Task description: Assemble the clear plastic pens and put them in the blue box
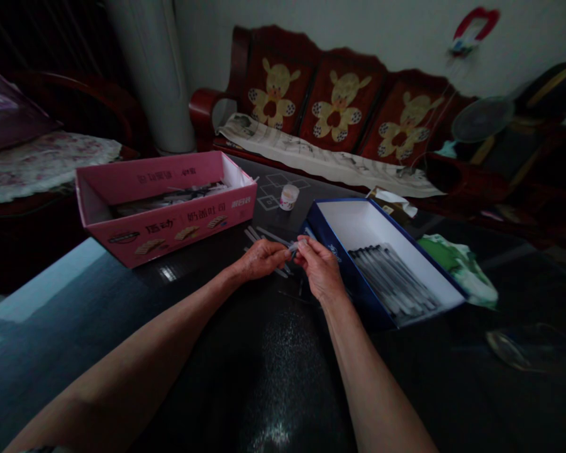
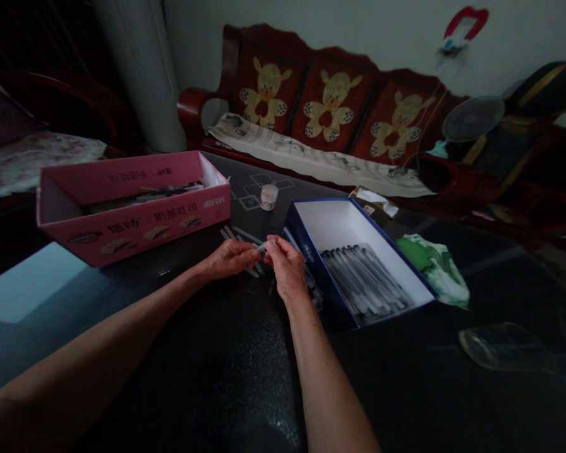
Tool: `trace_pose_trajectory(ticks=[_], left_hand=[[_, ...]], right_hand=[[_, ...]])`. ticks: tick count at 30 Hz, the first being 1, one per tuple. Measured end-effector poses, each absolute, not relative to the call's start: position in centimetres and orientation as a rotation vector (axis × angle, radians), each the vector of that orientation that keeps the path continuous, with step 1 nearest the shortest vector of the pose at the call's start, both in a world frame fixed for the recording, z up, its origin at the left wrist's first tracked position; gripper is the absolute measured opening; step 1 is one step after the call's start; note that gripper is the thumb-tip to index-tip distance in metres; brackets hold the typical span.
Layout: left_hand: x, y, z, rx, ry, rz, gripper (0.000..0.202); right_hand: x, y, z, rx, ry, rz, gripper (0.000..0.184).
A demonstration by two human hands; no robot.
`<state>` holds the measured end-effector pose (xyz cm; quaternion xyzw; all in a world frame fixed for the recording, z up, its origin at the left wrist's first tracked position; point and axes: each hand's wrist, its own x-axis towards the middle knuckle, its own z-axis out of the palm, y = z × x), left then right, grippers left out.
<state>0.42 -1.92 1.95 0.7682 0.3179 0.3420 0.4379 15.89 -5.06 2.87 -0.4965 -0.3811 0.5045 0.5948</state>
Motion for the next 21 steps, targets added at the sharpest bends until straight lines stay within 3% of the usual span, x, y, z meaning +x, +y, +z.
trace_pose_trajectory(ticks=[21], left_hand=[[0.8,-2.5,1.9,2.327,0.901,1.099,0.025]], right_hand=[[14.7,-5.4,3.0,-1.091,-0.787,1.188,0.031]])
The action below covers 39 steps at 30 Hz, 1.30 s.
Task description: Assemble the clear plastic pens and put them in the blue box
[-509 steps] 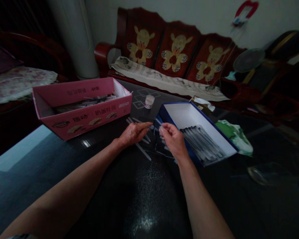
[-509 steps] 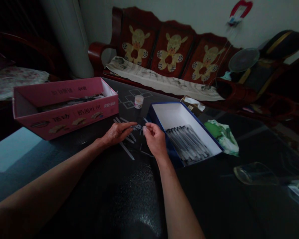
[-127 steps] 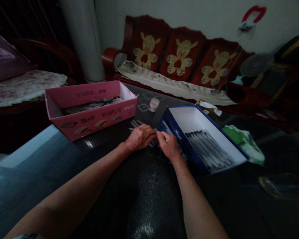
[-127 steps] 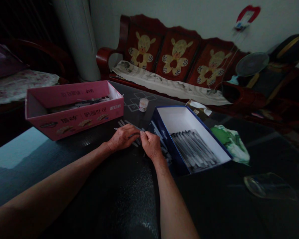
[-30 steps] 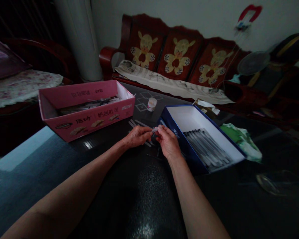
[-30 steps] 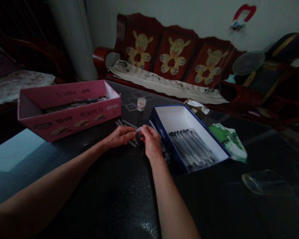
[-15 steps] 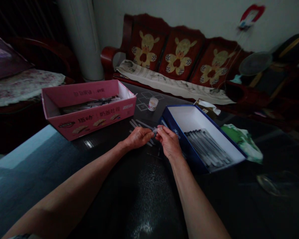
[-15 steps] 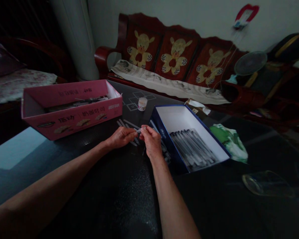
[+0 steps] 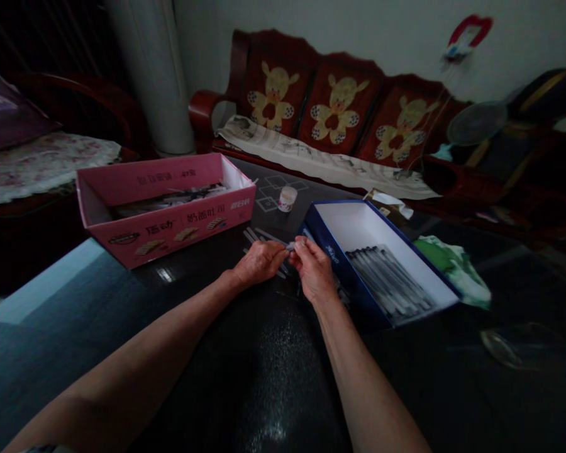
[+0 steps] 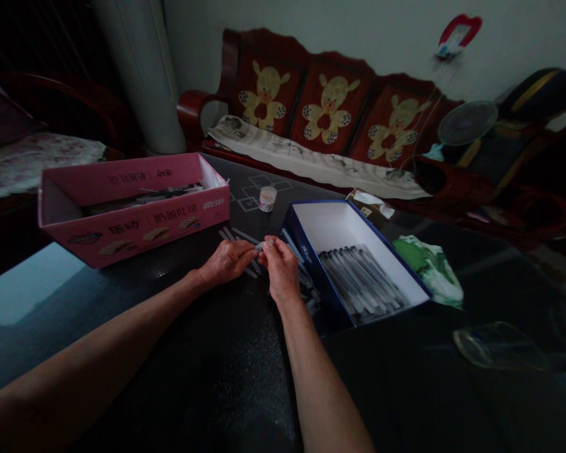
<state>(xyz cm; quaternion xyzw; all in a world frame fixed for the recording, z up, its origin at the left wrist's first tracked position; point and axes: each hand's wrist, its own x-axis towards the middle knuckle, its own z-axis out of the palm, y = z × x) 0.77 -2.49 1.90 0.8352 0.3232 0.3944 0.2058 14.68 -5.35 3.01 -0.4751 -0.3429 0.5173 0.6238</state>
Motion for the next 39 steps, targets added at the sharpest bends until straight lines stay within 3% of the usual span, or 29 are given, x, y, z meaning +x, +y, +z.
trace_pose_trajectory(ticks=[8,17,21,27,31,35,39], left_hand=[[0.3,-2.4,2.0,2.414,0.918,1.089,0.024],[0.0,-1.3,0.4,2.414,1.1,1.357,0.024],[-0.4,-0.9,0.3,2.364,1.024,1.344,0.023],[-0.4,-1.9,1.2,2.48,0.922,1.414,0.048],[-0.5,-2.2,1.4,2.43,1.063,1.586,0.062],[-0.5,-1.8,1.1,2.258,1.238,1.653,0.054],[-0.4,-1.4,0.6,2.185,1.294,1.656,0.047]], right_hand=[[14.0,-5.5,2.1,-1.082,-0.858,1.166,0.031],[15.0,-5.1,3.0,-1.146,-0.804,0.987,0.031],[16.5,-5.6,4.1,-1.41,-1.376,0.734,0.013],[16.9,-7.3,7.3,-1.708,-2.095,0.183,0.021],[20.0,-7.7,10.8,-1.838,-2.083,-0.053,0.023],[28.0,-7.7,12.8,-2.169,-1.857,-0.286,0.025],[35.2,-7.8,11.6,-2.61,-1.672,-0.225,0.025]])
